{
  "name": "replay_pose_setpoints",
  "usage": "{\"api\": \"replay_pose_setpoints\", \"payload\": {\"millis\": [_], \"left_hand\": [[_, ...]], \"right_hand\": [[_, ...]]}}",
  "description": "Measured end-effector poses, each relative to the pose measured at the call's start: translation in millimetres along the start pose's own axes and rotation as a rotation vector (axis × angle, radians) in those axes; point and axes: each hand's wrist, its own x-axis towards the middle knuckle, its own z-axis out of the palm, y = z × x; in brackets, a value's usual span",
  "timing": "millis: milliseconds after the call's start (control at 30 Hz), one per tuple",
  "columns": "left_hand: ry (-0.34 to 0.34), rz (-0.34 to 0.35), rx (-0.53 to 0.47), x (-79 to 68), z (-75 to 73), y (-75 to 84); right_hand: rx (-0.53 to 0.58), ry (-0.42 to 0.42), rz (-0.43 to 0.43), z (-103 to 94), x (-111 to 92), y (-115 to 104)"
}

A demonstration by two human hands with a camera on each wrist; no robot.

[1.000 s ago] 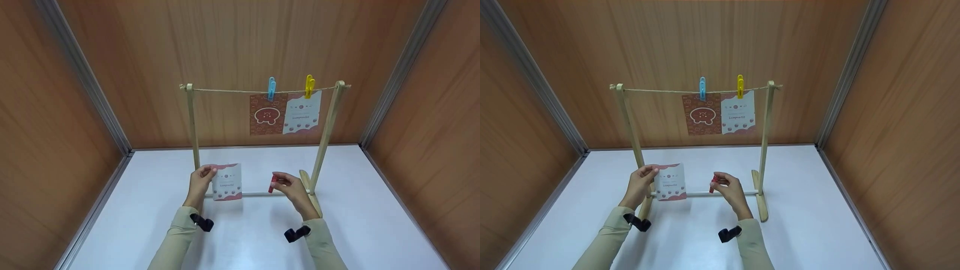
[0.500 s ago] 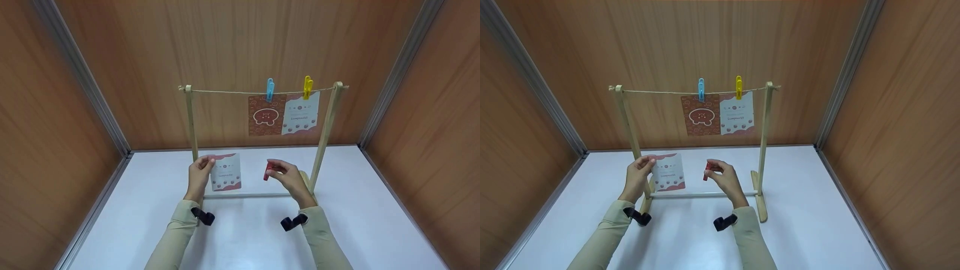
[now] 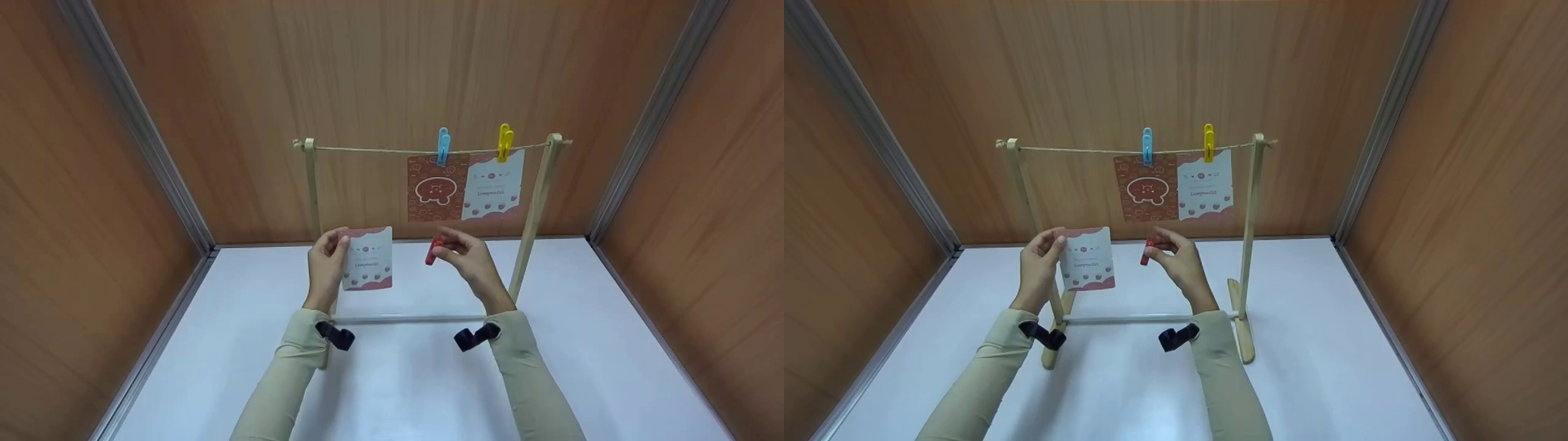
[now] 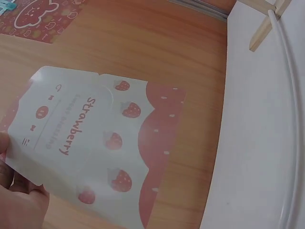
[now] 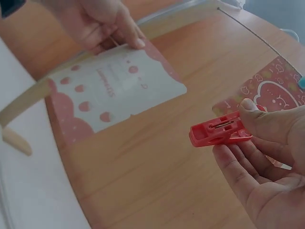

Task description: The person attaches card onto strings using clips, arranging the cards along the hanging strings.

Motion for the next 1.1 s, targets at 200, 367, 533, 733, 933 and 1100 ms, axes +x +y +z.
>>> {"api": "replay_pose_setpoints", "payload": {"millis": [200,367,533,733,933,1100], "left_hand": [[0.010,0.065,-0.003,8.7,5.6,16.8],[0.002,0.090,-0.016,13.3,8.9,27.3],[-0.004,0.100,-0.024,16.9,11.3,35.4],[0.014,0.128,-0.042,24.0,15.6,46.7],[0.034,0.189,-0.105,31.0,21.2,58.7],[0.048,0.228,-0.114,35.5,23.9,66.1]], "right_hand": [[-0.004,-0.020,-0.059,3.7,6.8,-23.2],[0.028,-0.027,-0.077,6.0,12.4,-37.8],[0.034,-0.010,-0.089,8.9,17.9,-53.3],[0.050,0.010,-0.123,14.4,24.2,-72.9],[0.043,0.046,-0.188,20.9,30.2,-88.0],[0.064,0.073,-0.206,26.0,35.1,-93.5]]}}
